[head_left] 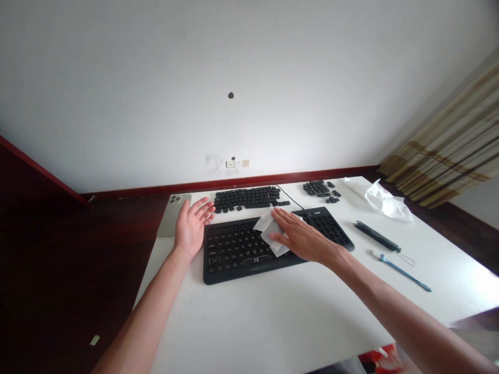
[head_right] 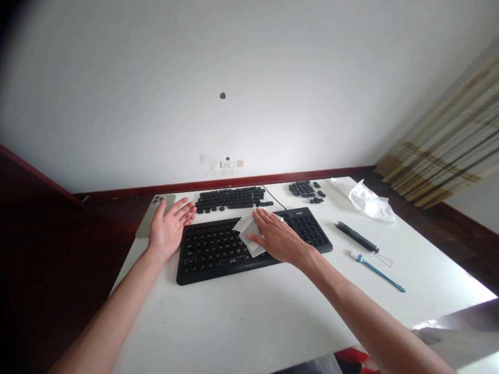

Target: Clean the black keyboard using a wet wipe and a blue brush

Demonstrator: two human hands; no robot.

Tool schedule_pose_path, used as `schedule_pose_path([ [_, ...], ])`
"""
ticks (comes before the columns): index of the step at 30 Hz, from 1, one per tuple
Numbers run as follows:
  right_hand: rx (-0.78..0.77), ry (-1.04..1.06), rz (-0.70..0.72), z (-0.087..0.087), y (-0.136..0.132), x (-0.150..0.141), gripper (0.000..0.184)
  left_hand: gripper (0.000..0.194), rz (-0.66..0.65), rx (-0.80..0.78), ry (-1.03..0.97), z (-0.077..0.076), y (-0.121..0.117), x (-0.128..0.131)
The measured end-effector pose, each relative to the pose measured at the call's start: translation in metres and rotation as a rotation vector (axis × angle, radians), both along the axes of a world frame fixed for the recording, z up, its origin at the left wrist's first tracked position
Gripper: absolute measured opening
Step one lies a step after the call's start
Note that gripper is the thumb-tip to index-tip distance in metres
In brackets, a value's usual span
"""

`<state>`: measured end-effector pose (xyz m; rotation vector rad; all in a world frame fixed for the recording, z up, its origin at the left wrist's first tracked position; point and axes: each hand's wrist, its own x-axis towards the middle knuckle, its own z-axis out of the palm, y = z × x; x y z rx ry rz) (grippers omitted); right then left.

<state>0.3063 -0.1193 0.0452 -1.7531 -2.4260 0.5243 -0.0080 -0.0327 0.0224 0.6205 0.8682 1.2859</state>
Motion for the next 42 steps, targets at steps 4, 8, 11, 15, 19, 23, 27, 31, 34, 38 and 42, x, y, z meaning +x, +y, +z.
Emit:
schedule_pose_path([
  [4, 0.002, -0.022, -0.066, -0.004, -0.004, 0.029, 0.089, 0.06, -0.002, 0.006, 0.013, 0.0, 0.0, 0.0],
  [8, 0.03, -0.012, -0.027, -0.007, -0.009, 0.045, 0.083, 0.059, -0.003, 0.003, 0.013, -0.001, 0.001, 0.0],
  [11, 0.032, -0.034, -0.012, -0.007, -0.019, 0.047, 0.083, 0.059, 0.002, -0.004, 0.009, -0.001, 0.001, 0.0],
  [15, 0.019, -0.054, -0.037, -0.009, -0.04, 0.052, 0.083, 0.058, 0.003, -0.008, 0.004, 0.0, 0.001, 0.0],
  [19, 0.085, -0.056, -0.068, -0.021, -0.056, 0.075, 0.082, 0.058, 0.003, -0.003, 0.029, 0.0, 0.001, 0.001],
  [23, 0.167, -0.083, -0.147, -0.032, -0.056, 0.105, 0.08, 0.059, -0.001, 0.017, 0.051, -0.001, 0.001, 0.001],
  [27, 0.201, -0.097, -0.201, -0.037, -0.051, 0.12, 0.077, 0.058, 0.005, 0.015, 0.048, -0.001, 0.001, 0.001],
  [31, 0.237, -0.13, -0.29, -0.043, -0.058, 0.116, 0.08, 0.057, 0.003, 0.017, 0.033, -0.001, 0.0, 0.001],
  [34, 0.277, -0.138, -0.333, -0.049, -0.074, 0.111, 0.079, 0.058, -0.001, 0.028, 0.036, -0.002, 0.0, 0.0],
  [38, 0.299, -0.128, -0.315, -0.052, -0.097, 0.104, 0.071, 0.059, -0.005, 0.039, 0.051, -0.003, 0.001, 0.0],
  [42, 0.3, -0.077, -0.224, -0.044, -0.116, 0.084, 0.067, 0.056, 0.0, 0.036, 0.046, -0.002, 0.001, 0.001],
])
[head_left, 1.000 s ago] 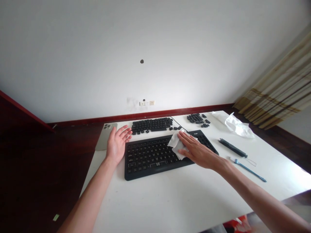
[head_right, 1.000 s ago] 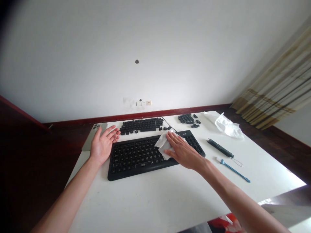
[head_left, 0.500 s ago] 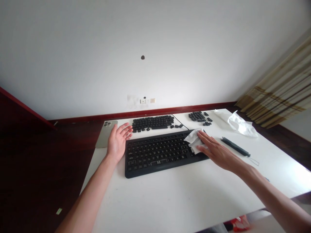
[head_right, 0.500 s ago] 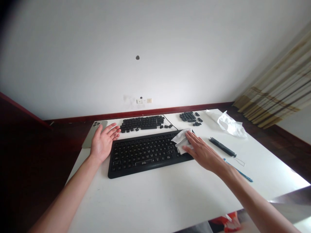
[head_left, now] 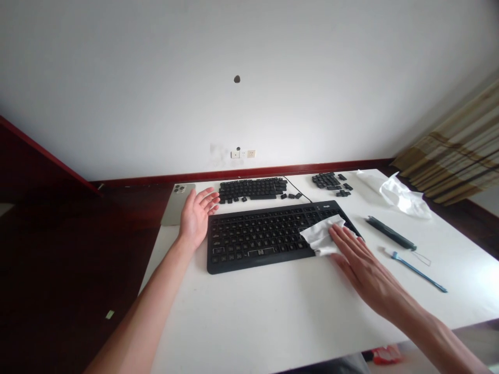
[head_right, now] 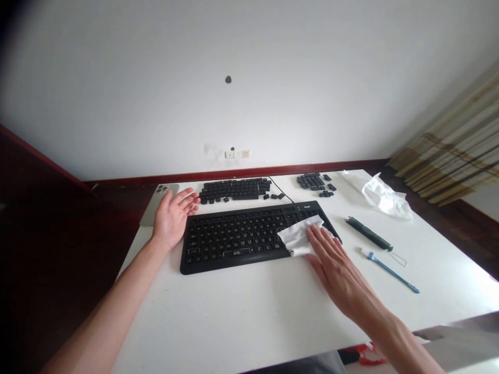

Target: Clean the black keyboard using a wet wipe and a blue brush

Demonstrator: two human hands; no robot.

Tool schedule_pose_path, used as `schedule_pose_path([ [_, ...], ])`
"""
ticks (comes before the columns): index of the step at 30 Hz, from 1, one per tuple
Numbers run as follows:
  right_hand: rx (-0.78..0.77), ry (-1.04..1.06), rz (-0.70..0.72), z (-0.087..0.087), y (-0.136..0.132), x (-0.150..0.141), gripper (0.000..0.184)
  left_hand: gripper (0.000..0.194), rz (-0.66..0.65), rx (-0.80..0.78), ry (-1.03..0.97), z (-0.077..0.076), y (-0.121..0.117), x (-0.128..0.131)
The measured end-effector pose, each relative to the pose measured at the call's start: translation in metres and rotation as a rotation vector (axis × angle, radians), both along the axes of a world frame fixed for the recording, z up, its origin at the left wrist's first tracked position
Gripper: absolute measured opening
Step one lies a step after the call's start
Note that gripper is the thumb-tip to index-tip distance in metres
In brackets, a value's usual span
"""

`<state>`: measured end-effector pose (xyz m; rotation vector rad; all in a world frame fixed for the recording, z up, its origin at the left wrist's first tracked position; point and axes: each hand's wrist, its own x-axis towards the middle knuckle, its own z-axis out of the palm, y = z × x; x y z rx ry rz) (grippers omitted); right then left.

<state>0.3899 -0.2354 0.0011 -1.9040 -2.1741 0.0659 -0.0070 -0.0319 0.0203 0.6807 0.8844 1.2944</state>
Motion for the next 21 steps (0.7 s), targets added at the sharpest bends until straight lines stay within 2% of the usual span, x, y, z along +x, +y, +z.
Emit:
schedule_pose_path([
  [7, -0.037, 0.031, 0.153, 0.014, -0.009, -0.06, 0.065, 0.055, 0.0, 0.008, -0.024, 0.0, -0.001, 0.001],
  [15, 0.193, -0.046, 0.24, 0.01, 0.01, -0.107, 0.05, 0.055, -0.008, -0.002, -0.018, 0.0, 0.0, 0.001],
  [21, 0.231, 0.049, 0.27, 0.015, 0.024, -0.134, 0.032, 0.056, -0.012, 0.013, -0.005, -0.001, 0.0, 0.001],
])
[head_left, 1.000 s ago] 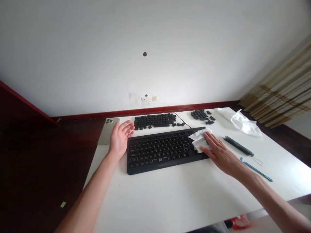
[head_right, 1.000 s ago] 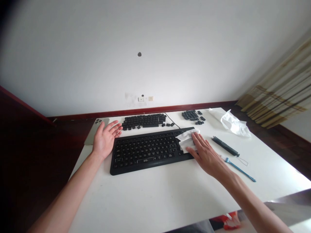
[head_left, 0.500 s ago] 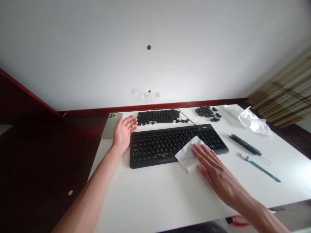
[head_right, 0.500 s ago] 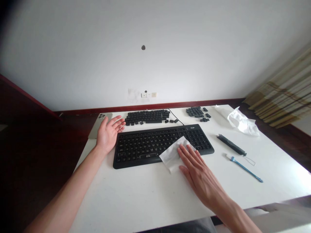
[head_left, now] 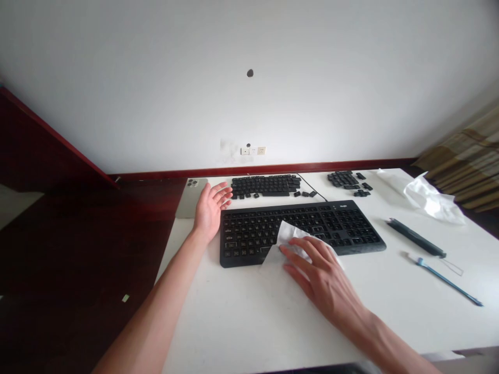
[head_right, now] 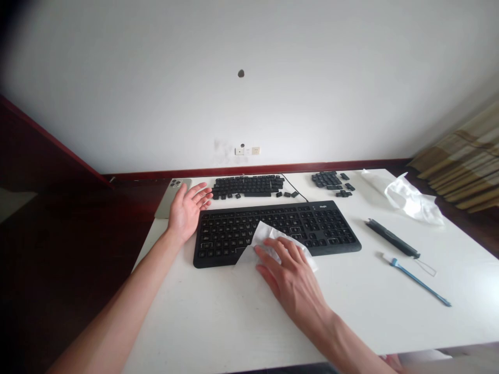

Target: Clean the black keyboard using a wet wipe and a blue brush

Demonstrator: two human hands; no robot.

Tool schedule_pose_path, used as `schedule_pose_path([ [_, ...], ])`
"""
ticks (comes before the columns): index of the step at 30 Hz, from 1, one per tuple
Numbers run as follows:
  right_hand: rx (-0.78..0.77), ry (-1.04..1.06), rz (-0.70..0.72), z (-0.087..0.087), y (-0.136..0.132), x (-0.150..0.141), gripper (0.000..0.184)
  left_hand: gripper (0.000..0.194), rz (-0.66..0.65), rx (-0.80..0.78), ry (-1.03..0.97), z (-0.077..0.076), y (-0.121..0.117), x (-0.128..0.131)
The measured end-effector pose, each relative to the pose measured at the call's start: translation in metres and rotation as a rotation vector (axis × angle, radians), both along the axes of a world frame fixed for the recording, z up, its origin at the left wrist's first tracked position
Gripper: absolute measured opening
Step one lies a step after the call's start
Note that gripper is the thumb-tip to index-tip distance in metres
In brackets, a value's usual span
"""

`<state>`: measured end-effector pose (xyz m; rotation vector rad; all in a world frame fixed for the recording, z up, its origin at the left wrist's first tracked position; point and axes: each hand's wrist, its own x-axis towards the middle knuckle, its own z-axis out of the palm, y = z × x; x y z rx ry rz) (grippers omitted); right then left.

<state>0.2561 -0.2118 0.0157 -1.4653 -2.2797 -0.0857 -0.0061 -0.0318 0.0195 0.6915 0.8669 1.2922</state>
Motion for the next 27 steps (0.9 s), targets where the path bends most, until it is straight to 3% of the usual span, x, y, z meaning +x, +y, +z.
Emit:
schedule_pose_path([
  [9, -0.149, 0.094, -0.014, 0.008, 0.015, -0.001, 0.019, 0.054, -0.009, 0.008, 0.008, 0.001, -0.001, 0.001],
  [16, -0.083, 0.048, -0.03, 0.003, 0.008, 0.002, 0.028, 0.053, -0.014, 0.019, 0.014, 0.0, -0.001, 0.001],
  [27, -0.142, 0.046, -0.03, 0.007, 0.012, 0.006, 0.026, 0.053, -0.013, 0.017, 0.026, 0.002, -0.002, 0.001],
])
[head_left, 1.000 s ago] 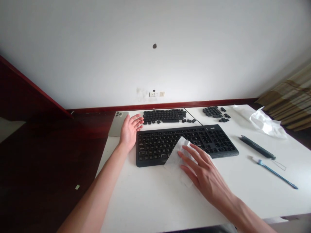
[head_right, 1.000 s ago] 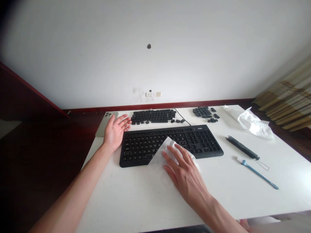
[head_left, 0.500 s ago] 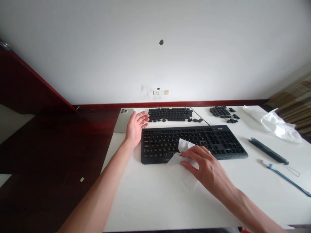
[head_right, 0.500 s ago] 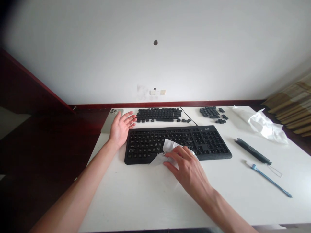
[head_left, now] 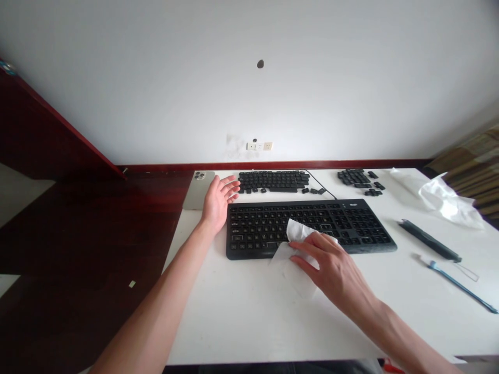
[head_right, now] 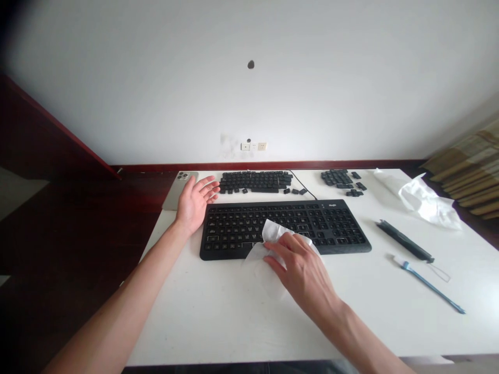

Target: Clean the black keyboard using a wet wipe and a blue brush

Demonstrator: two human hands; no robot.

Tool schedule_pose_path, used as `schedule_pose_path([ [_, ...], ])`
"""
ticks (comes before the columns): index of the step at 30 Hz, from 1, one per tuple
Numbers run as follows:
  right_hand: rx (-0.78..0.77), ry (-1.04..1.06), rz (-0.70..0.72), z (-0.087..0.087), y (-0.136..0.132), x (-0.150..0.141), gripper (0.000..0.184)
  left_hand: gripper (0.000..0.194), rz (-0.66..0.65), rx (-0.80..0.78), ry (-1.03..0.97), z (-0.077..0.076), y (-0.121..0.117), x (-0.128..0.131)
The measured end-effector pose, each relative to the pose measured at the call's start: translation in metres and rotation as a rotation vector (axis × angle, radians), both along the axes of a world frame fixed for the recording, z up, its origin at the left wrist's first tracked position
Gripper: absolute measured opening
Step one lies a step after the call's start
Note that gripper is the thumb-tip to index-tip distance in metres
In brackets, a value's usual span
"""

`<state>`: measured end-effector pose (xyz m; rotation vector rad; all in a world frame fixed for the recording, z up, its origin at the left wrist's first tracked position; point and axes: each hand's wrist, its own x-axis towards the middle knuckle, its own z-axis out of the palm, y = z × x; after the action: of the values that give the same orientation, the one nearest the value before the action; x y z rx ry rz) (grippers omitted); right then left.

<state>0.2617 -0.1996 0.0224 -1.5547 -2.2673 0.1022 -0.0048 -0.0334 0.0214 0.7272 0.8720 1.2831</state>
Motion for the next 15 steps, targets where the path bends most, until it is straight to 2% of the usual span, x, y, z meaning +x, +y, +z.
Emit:
schedule_pose_path([
  [6, 0.107, 0.093, 0.043, -0.005, -0.005, -0.017, 0.026, 0.054, -0.004, 0.015, 0.004, -0.001, 0.0, 0.0],
  [9, 0.116, 0.128, 0.133, -0.002, -0.003, -0.029, 0.024, 0.054, -0.005, 0.019, 0.02, -0.001, 0.0, 0.0],
  [11, 0.123, 0.103, 0.16, -0.001, -0.001, -0.036, 0.023, 0.054, -0.001, 0.015, 0.021, -0.001, 0.0, 0.0],
  [15, 0.095, -0.018, 0.105, 0.0, 0.004, -0.041, 0.025, 0.053, 0.004, 0.009, 0.014, 0.0, 0.0, 0.001],
])
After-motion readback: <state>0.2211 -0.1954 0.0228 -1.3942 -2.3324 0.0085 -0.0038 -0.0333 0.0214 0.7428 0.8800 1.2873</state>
